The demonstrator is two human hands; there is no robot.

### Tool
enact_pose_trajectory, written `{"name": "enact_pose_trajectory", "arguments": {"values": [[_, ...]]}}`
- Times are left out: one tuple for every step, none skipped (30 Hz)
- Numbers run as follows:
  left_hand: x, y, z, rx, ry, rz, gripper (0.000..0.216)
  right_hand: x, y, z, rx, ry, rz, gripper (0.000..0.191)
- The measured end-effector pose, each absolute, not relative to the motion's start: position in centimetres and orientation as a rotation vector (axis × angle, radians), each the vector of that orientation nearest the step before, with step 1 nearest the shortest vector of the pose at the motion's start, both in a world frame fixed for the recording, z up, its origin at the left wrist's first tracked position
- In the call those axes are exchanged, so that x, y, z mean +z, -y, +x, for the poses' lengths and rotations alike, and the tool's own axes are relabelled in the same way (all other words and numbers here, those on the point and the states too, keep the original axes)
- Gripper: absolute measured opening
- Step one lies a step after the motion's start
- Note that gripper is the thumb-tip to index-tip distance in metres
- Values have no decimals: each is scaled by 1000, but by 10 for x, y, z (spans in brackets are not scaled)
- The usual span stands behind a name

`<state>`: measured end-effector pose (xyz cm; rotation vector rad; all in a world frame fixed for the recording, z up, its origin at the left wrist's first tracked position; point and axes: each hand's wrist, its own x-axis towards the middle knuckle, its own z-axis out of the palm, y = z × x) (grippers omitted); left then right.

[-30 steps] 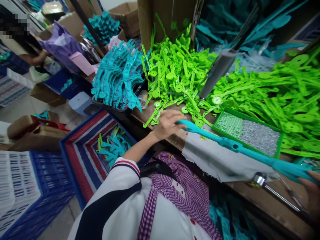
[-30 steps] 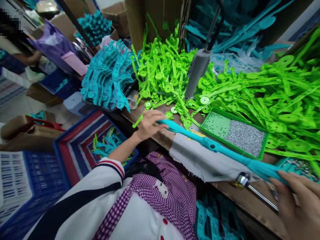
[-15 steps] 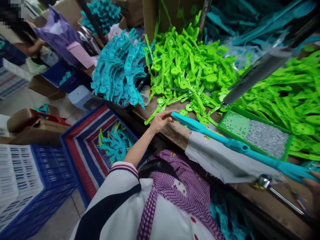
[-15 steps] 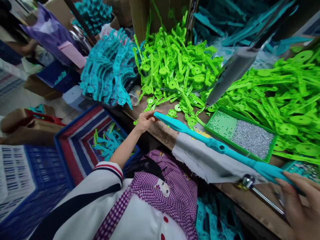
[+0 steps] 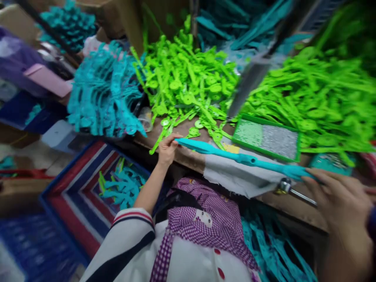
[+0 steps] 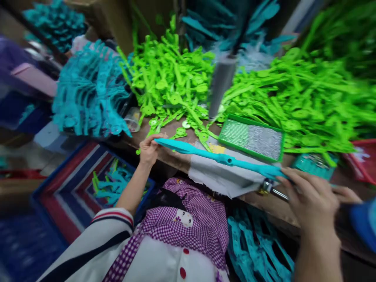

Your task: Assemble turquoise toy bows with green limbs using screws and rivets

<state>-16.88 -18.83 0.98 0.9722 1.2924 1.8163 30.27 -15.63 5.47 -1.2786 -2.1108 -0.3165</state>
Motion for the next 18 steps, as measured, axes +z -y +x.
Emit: {"name": "enact_pose_trajectory", "arguments": {"values": [[10, 186, -168, 1829, -1311, 939, 57, 49, 154, 304, -300, 2118, -1222, 24], [11, 183, -168, 1847, -1333, 909, 59, 45, 153, 309, -273, 2133, -1221, 25], [12, 179, -168, 1844, -1346, 893, 59, 44, 153, 316, -258, 2091, -1229, 28], [12, 174, -168, 1841, -1354, 885, 59, 45, 155, 326, -256, 2006, -1279, 33], [13, 170, -168, 1832, -1354, 886, 59, 46, 158, 337, -256, 1884, -1333, 39], [15, 166, -168, 1829, -1350, 889, 59, 47, 161, 348, -234, 1753, -1383, 44], [16, 163, -169, 1827, -1345, 893, 59, 47, 165, 358, -172, 1642, -1424, 49], [18, 160, -169, 1827, -1341, 895, 60, 46, 168, 366, -65, 1571, -1456, 53], [19, 158, -169, 1829, -1338, 895, 59, 44, 170, 371, 72, 1541, -1484, 55], [21, 157, -169, 1828, -1338, 894, 59, 41, 170, 374, 207, 1529, -1507, 56], [22, 156, -169, 1827, -1339, 892, 58, 37, 168, 374, 316, 1515, -1522, 56], [23, 155, -170, 1829, -1338, 888, 58, 34, 165, 373, 386, 1488, -1527, 54], [23, 155, -170, 1834, -1338, 883, 59, 31, 161, 370, 417, 1449, -1519, 51], [23, 155, -170, 1842, -1339, 876, 59, 28, 157, 367, 430, 1404, -1503, 48], [23, 155, -169, 1851, -1338, 866, 59, 26, 152, 365, 442, 1361, -1479, 45], [22, 155, -169, 1861, -1336, 855, 59, 26, 148, 363, 465, 1326, -1454, 44], [21, 154, -168, 1871, -1331, 843, 59, 26, 145, 362, 496, 1302, -1433, 44], [20, 154, -167, 1877, -1324, 832, 59, 27, 144, 361, 526, 1285, -1419, 45]]}}
